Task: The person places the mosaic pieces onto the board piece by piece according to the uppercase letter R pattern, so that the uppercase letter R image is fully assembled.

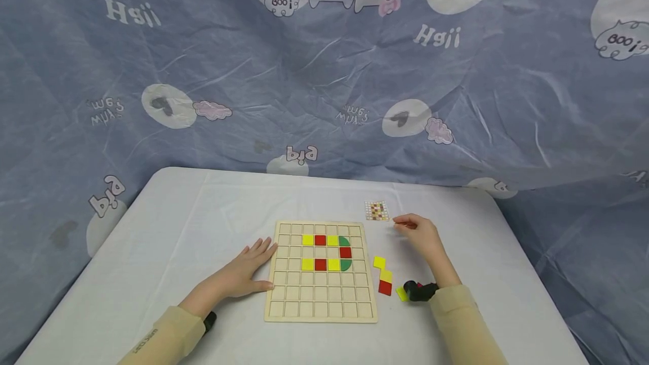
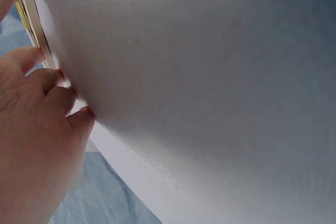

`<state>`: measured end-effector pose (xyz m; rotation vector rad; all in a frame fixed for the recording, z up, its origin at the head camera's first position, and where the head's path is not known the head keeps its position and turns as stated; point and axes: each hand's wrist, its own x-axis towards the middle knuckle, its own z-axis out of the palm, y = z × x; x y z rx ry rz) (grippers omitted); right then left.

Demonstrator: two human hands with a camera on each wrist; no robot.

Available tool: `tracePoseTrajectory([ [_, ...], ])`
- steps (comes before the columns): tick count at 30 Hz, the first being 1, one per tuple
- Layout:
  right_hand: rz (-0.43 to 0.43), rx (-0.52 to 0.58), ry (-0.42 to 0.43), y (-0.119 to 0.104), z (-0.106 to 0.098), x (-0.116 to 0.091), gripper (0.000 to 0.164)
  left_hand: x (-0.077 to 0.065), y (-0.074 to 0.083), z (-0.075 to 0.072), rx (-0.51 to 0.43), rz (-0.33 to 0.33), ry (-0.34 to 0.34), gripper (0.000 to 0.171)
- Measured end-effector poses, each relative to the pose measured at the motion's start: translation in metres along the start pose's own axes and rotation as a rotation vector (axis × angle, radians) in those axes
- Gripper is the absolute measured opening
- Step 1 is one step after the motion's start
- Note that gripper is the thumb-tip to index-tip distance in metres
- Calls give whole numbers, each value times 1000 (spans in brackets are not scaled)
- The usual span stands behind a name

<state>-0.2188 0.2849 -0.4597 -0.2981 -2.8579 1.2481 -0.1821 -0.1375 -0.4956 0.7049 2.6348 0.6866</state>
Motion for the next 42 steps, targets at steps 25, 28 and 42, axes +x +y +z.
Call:
tracePoseTrajectory([
  [25, 197, -126, 25, 47, -19, 8, 33, 1, 1, -3, 15, 17, -2, 90],
  [28, 211, -131, 10, 44, -20, 6, 33, 1, 1, -2, 14, 15, 1, 90],
  [42, 87, -16, -56, -7, 10, -10, 24, 1, -1, 0, 19, 0, 5, 91],
])
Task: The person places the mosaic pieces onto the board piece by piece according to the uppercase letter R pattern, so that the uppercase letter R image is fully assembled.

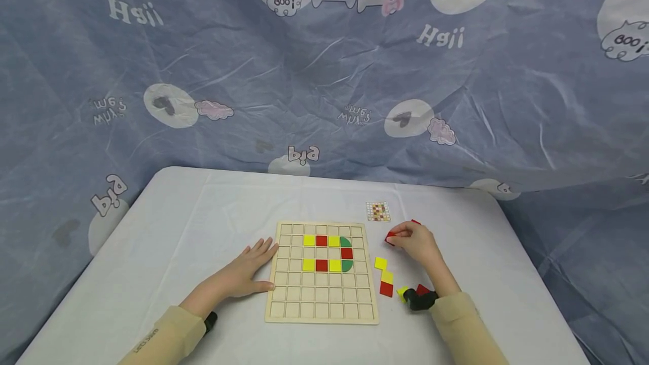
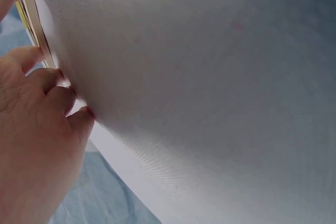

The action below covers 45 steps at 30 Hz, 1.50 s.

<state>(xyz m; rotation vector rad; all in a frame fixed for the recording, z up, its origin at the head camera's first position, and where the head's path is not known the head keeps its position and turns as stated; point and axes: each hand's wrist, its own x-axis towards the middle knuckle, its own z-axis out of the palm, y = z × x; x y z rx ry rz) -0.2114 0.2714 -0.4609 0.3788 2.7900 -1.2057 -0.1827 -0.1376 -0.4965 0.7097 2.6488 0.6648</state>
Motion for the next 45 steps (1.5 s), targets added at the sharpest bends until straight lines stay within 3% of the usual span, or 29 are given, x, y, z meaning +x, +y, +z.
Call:
tracePoseTrajectory([
  [12, -151, 90, -136, -51, 59, -18, 10, 1, -1, 1, 6, -1, -6, 92],
  [24, -289, 101, -252, -80, 108, -26, 8, 2, -1, 3, 13, -5, -8, 92],
  [31, -349, 56, -266, -87, 122, -28, 5, 2, -1, 2, 15, -4, -9, 92],
  [41, -446, -97, -187, -91, 126, -29, 6, 1, 0, 1, 4, 3, -6, 91],
  [45, -452, -101, -184, -91, 126, -30, 5, 2, -1, 1, 11, 2, -6, 92],
])
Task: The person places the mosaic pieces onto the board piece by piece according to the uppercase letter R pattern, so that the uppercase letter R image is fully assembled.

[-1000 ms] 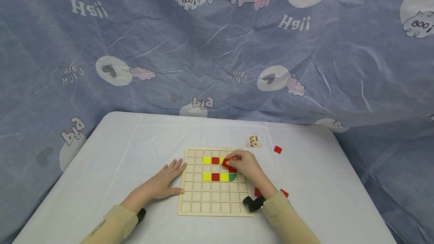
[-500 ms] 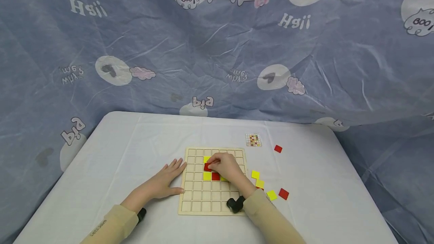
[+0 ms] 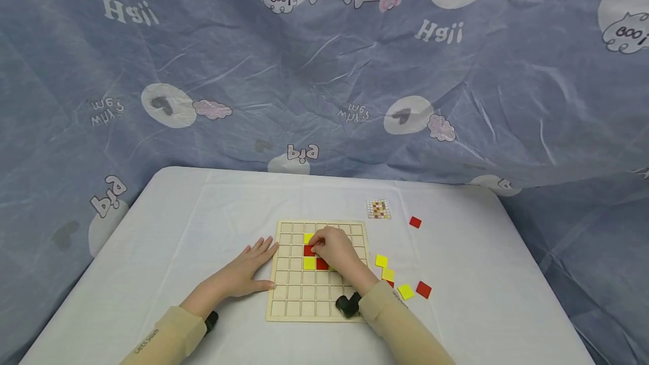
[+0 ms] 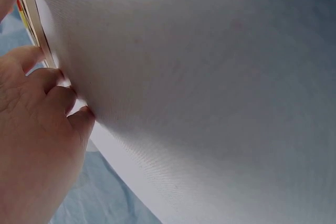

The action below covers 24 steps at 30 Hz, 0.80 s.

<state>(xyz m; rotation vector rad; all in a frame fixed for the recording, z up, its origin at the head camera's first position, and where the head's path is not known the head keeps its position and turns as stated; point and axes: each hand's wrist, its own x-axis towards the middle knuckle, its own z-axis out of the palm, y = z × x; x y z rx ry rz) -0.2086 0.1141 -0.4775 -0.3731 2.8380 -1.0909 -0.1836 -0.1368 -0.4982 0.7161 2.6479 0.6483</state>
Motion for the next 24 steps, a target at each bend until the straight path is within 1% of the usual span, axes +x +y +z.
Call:
tracePoseTrajectory([
  [4, 15, 34, -9, -1, -5, -2, 4, 0, 0, 0, 4, -3, 3, 91],
  [7, 54, 69, -10, 1, -13, -4, 7, 1, 0, 0, 0, 2, 6, 91],
  [10, 95, 99, 5, 6, -26, -8, 11, 0, 0, 0, 0, 6, 7, 91],
  [13, 127, 119, 40, 14, -44, -16, 14, 0, 0, -1, 8, 10, 7, 90],
  [17, 160, 113, 87, 32, -70, -30, 18, -1, 1, -1, 2, 11, 4, 90],
  [21, 205, 98, 117, 55, -95, -49, 20, -2, 2, -2, -16, 20, 4, 89],
  [24, 246, 90, 130, 73, -109, -64, 22, -2, 1, -2, -9, 20, 6, 89],
])
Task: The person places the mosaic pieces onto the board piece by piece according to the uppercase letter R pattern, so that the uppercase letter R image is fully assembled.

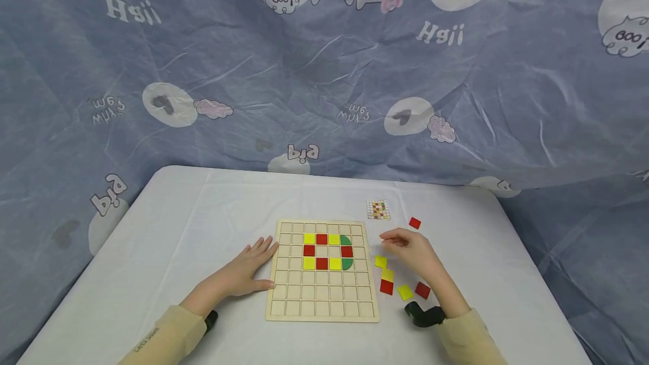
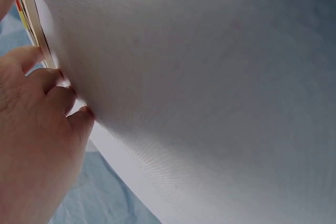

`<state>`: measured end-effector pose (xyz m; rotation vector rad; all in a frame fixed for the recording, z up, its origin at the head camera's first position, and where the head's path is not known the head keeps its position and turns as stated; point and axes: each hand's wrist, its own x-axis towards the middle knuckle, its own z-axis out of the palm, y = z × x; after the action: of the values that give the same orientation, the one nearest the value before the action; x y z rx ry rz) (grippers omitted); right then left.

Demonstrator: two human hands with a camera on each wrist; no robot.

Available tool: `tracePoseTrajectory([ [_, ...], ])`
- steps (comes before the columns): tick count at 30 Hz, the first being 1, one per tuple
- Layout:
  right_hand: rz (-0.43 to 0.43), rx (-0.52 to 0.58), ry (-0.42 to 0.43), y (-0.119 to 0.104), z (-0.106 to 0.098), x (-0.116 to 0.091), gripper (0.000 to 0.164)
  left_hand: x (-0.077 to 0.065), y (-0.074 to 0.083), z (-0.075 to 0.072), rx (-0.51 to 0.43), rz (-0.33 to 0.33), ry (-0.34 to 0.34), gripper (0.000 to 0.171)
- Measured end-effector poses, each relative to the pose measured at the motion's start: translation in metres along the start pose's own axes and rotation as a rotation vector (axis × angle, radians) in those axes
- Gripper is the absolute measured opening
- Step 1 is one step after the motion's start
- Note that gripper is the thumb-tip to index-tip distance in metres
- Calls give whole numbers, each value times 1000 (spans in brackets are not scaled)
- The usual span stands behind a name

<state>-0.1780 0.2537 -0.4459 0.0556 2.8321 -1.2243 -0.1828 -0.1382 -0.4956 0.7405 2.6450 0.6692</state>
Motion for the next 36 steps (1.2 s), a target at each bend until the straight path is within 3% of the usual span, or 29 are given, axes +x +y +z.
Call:
tracePoseTrajectory([
  [5, 75, -23, 16, 28, -19, -17, 27, 0, -1, 1, 9, -1, -3, 90],
  [10, 171, -38, -19, 46, -26, -32, 31, 0, 1, 1, 3, -6, -3, 89],
  [21, 288, -147, -44, 67, -23, -48, 36, -1, 1, 1, 10, -16, -6, 89],
  [36, 304, -189, -40, 70, -18, -54, 29, 1, -1, 3, 5, -12, 3, 90],
])
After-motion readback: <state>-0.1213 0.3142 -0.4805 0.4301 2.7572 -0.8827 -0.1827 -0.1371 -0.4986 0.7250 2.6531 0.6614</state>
